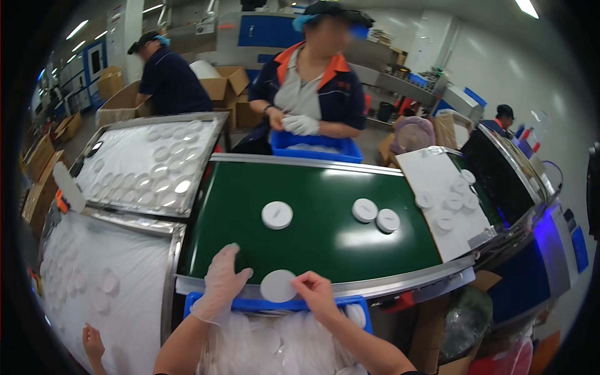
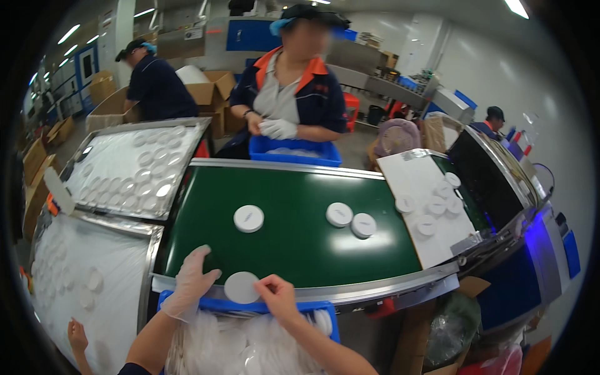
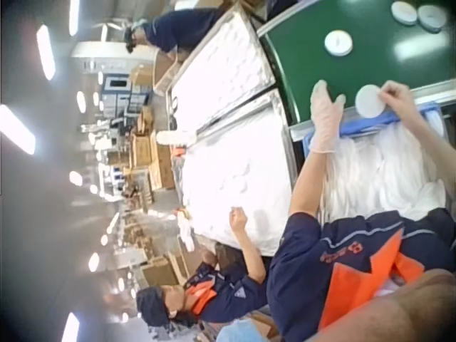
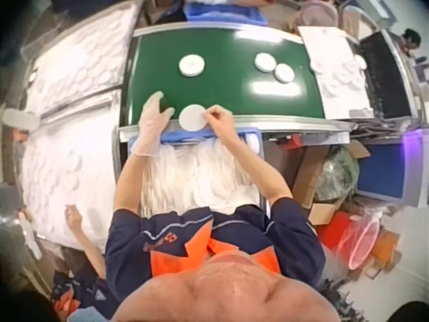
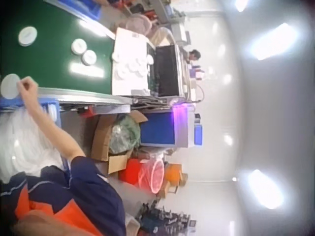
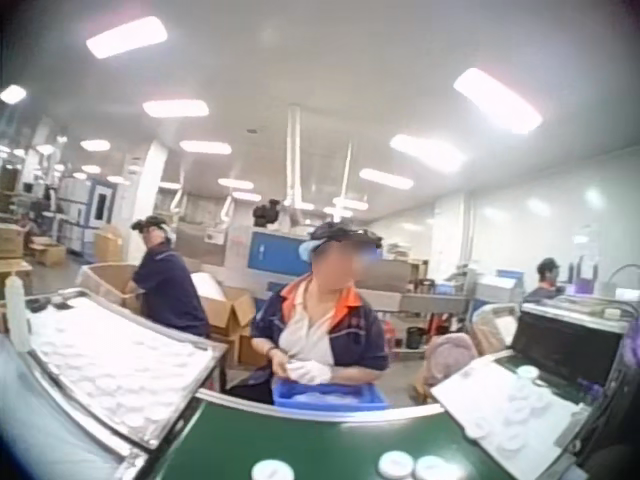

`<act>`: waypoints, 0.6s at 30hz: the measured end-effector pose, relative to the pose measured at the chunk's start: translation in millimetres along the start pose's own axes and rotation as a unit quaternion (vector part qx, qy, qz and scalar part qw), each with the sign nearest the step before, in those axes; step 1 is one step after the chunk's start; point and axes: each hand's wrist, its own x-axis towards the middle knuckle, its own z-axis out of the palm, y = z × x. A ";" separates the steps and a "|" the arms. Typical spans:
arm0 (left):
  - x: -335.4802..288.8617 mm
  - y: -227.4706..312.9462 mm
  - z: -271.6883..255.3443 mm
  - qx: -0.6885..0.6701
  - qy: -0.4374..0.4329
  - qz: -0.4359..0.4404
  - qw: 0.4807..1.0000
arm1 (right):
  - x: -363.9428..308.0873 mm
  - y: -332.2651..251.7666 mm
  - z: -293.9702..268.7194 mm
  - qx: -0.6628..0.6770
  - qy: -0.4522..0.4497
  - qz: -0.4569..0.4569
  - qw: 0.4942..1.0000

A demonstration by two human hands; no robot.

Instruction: The person sorts small white plastic lids by hand, arranging them into a blue bin and onto a conveyor belt.

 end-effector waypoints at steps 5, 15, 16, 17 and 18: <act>57.7 12.3 20.9 0.058 0.023 0.082 0.995 | -0.2 -1.4 8.4 -0.004 -0.022 0.035 0.999; 107.3 18.0 64.7 -0.052 0.044 0.126 0.990 | 3.0 -10.5 1.1 0.011 0.033 -0.010 0.999; 95.6 12.7 73.6 -0.235 0.012 0.015 0.972 | 4.2 -14.9 0.2 0.070 0.081 0.002 0.994; 80.7 25.7 60.5 -0.408 -0.080 -0.116 0.902 | 4.9 -23.4 -0.9 0.070 0.113 -0.035 0.991; 61.9 45.5 43.1 -0.560 -0.169 -0.238 0.775 | 4.4 -32.8 -4.7 0.066 0.150 -0.072 0.984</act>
